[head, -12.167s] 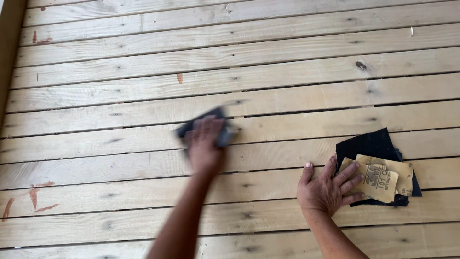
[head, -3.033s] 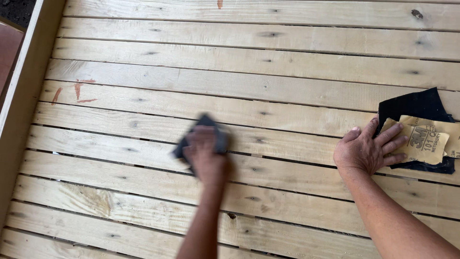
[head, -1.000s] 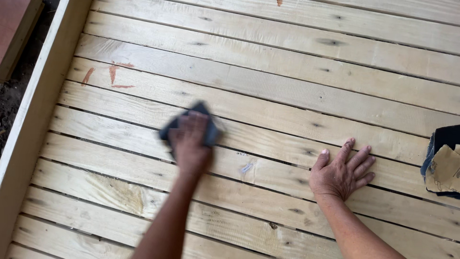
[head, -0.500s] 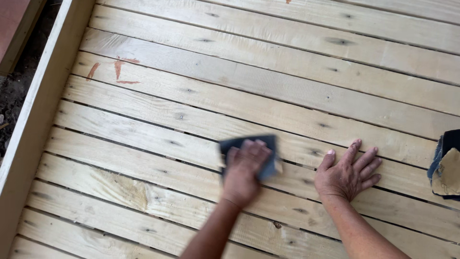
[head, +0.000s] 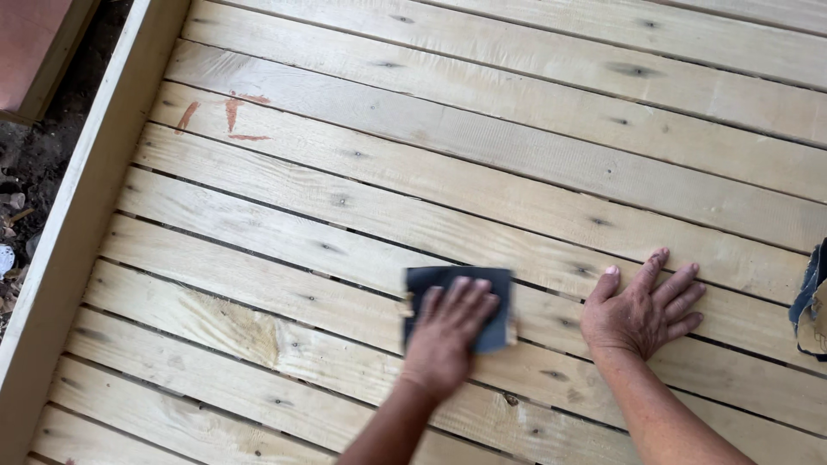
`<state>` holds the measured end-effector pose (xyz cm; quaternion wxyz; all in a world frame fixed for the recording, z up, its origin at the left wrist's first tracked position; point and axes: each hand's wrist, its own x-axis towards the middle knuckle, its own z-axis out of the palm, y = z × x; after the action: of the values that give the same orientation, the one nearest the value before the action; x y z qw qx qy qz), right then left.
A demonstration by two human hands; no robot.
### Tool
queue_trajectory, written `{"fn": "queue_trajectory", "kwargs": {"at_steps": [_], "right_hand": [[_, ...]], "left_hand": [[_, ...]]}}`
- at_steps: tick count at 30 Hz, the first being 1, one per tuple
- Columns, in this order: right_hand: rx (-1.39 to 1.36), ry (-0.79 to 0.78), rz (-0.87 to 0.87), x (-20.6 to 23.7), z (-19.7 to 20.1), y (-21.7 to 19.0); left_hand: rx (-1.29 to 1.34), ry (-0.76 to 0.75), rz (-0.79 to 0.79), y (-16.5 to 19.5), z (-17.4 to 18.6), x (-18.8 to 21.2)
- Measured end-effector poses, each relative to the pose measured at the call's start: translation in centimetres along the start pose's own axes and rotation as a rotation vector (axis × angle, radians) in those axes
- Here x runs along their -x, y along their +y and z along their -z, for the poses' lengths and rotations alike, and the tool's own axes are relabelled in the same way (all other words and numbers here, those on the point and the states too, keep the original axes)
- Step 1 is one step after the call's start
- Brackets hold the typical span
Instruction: The person sands the slatted surface of a wooden bed frame by hand using sheets of sandpaper, rubbing along the wood planks and moving progressively across the frame. They occasionally reposition the sandpaper sheets and steady the frame with the other hand while sanding different sections.
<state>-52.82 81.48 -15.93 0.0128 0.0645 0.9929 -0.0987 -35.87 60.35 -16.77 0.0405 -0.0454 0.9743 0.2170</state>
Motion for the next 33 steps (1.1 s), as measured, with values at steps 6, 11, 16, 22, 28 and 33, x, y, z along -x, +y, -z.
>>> {"fn": "queue_trajectory", "kwargs": {"at_steps": [6, 11, 16, 22, 28, 33], "right_hand": [[0.021, 0.002, 0.015, -0.2, -0.3, 0.5], [0.013, 0.003, 0.019, -0.1, -0.4, 0.6], [0.01, 0.005, 0.007, 0.0, -0.5, 0.5], [0.001, 0.013, 0.005, -0.1, -0.7, 0.6], [0.011, 0.019, 0.019, -0.2, -0.9, 0.6], [-0.003, 0.02, 0.013, -0.5, -1.1, 0.9]], "left_hand": [[-0.075, 0.27, 0.527, -13.7, 6.3, -0.1], [-0.078, 0.287, 0.727, -9.3, 6.5, 0.4], [-0.049, 0.175, 0.593, -9.2, 7.4, 0.2], [-0.075, 0.265, 0.699, -10.8, 7.7, -0.3], [-0.089, 0.182, 0.588, -9.5, 7.6, 0.8], [-0.049, 0.182, 0.704, -11.7, 9.0, -2.4]]}}
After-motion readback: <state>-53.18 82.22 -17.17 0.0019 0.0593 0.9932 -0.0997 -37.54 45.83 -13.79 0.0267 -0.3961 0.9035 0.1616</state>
